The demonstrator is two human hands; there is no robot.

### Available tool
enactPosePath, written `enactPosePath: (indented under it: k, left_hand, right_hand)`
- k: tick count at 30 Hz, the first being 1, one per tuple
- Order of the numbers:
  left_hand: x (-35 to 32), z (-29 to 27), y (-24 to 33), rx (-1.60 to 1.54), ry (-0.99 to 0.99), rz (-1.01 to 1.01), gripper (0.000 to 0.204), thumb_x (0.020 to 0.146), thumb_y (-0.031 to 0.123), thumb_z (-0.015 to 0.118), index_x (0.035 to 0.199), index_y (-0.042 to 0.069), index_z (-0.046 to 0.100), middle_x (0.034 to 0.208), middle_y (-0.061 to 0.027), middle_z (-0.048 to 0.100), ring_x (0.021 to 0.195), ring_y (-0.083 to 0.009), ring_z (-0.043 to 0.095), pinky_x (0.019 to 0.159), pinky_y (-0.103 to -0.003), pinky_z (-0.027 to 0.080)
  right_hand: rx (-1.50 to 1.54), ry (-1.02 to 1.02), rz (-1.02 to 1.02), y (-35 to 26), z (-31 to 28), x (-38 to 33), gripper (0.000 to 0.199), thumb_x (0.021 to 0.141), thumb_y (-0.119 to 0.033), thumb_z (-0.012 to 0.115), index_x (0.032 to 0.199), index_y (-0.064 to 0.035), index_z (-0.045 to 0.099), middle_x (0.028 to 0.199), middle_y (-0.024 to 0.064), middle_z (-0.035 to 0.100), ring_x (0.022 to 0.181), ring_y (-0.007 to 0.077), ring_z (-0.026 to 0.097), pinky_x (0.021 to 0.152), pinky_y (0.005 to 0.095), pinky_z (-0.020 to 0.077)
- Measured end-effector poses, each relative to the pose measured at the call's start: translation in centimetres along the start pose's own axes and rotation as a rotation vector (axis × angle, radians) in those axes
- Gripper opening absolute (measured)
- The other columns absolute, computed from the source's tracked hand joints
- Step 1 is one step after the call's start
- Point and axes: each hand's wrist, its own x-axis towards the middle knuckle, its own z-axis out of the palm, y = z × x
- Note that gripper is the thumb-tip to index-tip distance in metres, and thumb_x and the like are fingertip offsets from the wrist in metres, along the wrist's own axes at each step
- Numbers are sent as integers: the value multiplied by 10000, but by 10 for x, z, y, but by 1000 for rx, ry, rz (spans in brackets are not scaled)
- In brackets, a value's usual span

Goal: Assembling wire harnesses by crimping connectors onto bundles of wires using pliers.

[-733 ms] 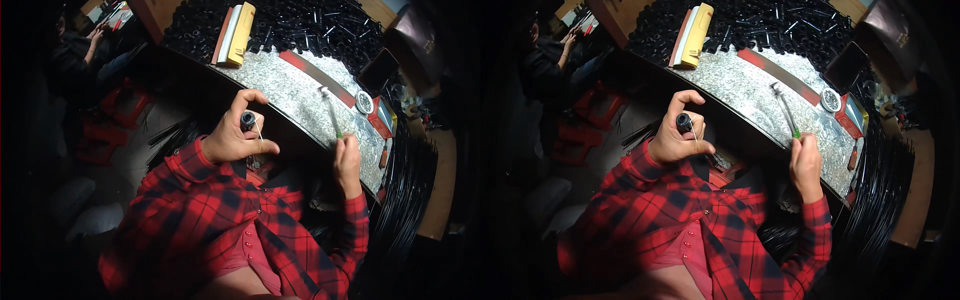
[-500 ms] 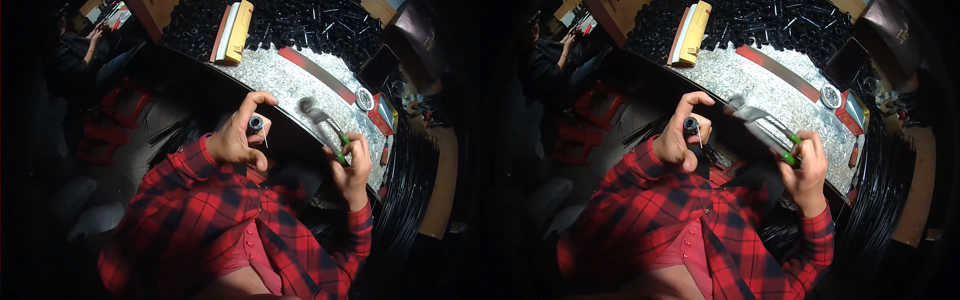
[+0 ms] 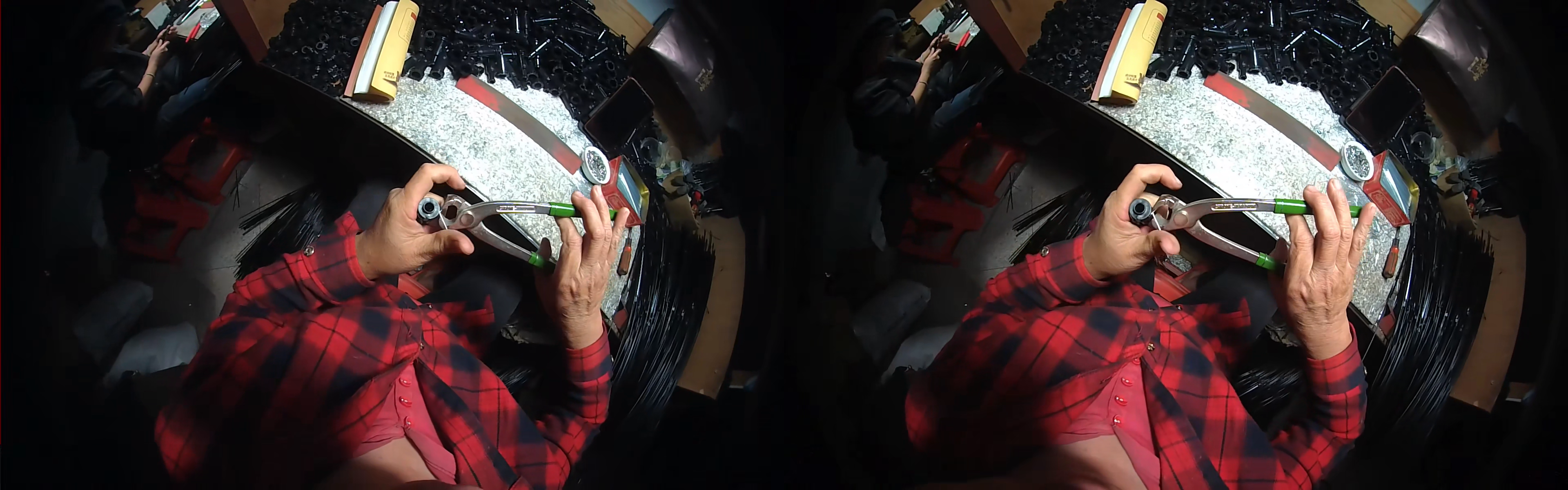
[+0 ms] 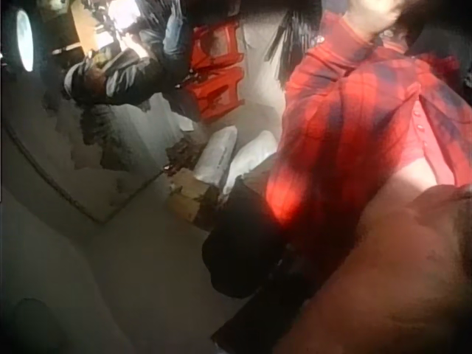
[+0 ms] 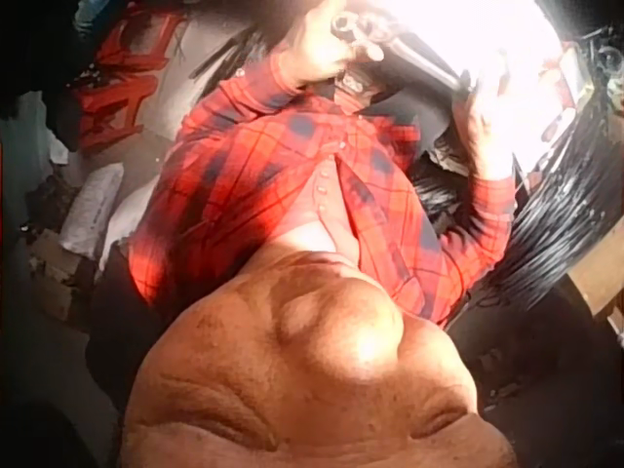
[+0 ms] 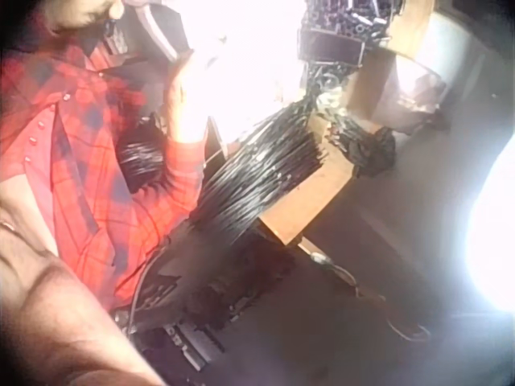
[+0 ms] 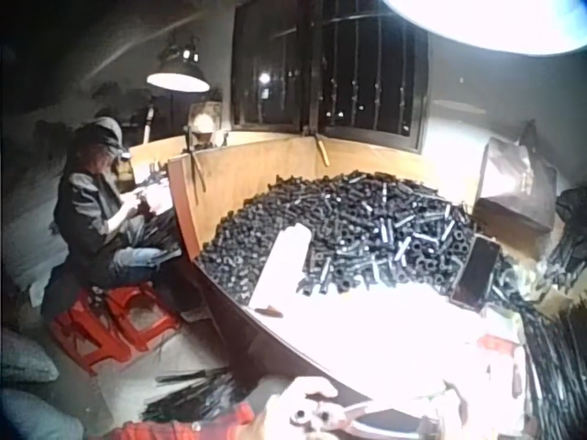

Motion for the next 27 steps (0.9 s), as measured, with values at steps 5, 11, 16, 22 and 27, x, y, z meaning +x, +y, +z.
enactPosePath:
  k: [5, 11, 16, 22, 27]
  left_hand:
    - [4, 1, 0, 71, 65, -14, 526, 651, 375, 800, 933, 27, 525, 731, 2, 542, 655, -38, 486, 585, -193, 424]
    - [2, -3, 2, 101, 24, -26, 562, 610, 392, 802, 916, 22, 510, 700, 31, 538, 659, -11, 471, 567, -154, 377]
    - [-3, -8, -5, 129, 15, -37, 474, 602, 318, 844, 844, 39, 547, 651, 35, 510, 590, -4, 427, 502, -171, 354]
    - [-1, -13, -4, 101, -16, -103, 629, 548, 408, 831, 928, 28, 504, 666, 56, 501, 602, 9, 400, 520, -148, 304]
    - [-5, -7, -1, 16, 12, -87, 643, 528, 385, 847, 937, 30, 500, 640, 73, 474, 592, 16, 376, 507, -151, 279]
  right_hand:
    - [19, 62, 19, -6, -4, -6, 223, 774, -150, 651, 931, -55, 525, 1113, 128, 498, 1071, 313, 490, 973, 503, 323]
    - [-31, 53, -22, -9, -8, -20, 284, 780, -296, 660, 800, -52, 517, 1017, 128, 533, 938, 272, 522, 849, 422, 394]
    - [77, -69, 13, -14, -9, -29, 302, 725, -254, 709, 867, -50, 537, 1014, 138, 532, 963, 308, 512, 836, 421, 387]
    - [234, -164, 120, -21, -5, -16, 415, 609, -66, 710, 972, -21, 514, 1126, 171, 477, 1083, 361, 460, 935, 483, 351]
    - [257, -128, 140, -26, 3, -18, 541, 537, 23, 669, 1047, -9, 489, 1186, 180, 436, 1162, 379, 410, 1013, 525, 286]
